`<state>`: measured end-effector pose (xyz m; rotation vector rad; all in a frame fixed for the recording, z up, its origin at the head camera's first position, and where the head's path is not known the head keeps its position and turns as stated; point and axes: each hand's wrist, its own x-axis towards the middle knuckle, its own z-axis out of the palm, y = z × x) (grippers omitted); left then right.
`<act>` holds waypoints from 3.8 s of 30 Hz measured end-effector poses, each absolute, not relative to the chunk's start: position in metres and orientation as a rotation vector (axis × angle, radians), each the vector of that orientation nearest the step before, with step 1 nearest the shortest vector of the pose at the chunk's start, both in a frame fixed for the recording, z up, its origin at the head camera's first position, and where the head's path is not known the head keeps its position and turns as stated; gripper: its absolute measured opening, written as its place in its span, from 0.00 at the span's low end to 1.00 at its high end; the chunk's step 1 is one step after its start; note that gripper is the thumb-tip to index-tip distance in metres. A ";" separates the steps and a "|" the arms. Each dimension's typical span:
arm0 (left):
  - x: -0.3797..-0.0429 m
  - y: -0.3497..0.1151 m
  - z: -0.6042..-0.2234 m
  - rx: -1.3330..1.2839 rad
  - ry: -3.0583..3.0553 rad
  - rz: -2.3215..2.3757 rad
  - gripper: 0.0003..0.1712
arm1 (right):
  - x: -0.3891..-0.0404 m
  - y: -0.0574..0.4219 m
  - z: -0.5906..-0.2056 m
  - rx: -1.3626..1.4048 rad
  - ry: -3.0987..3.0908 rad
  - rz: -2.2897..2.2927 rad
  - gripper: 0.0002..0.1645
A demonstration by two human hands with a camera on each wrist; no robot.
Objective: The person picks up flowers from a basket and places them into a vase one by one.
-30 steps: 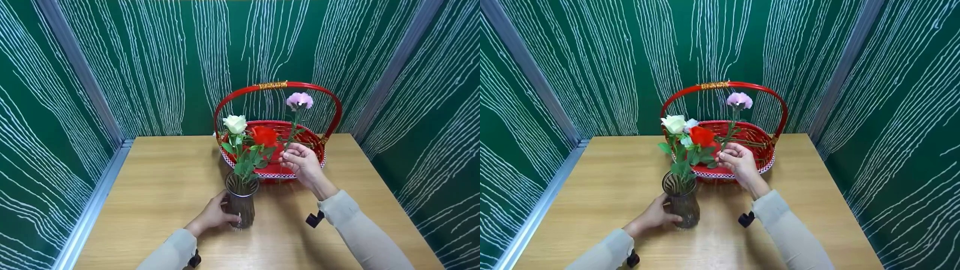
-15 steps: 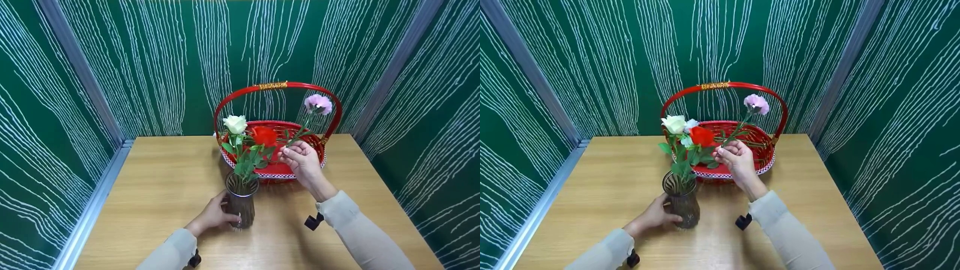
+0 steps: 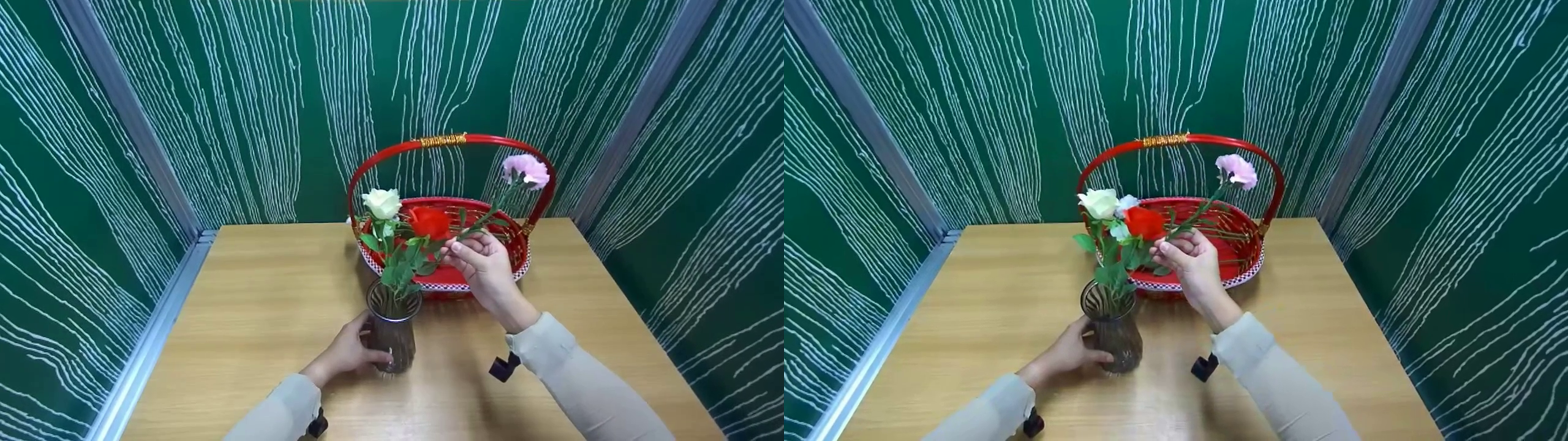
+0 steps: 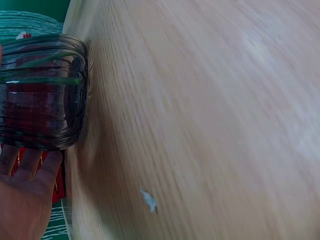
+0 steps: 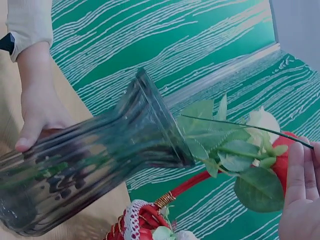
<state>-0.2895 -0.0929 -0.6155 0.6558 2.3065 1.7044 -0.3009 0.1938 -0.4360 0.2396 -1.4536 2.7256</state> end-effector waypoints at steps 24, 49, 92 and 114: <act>-0.291 -0.093 -0.614 0.655 2.306 1.707 0.51 | -0.288 0.172 -0.453 0.533 -1.962 2.319 0.02; -0.290 -0.095 -0.616 0.675 2.319 1.703 0.49 | -0.282 0.153 -0.468 0.705 -2.334 1.871 0.08; -0.289 -0.094 -0.614 0.659 2.269 1.738 0.47 | -0.282 0.177 -0.475 0.568 -2.423 1.630 0.06; -0.289 -0.092 -0.616 0.675 2.312 1.719 0.47 | -0.287 0.217 -0.477 0.421 -2.401 1.618 0.09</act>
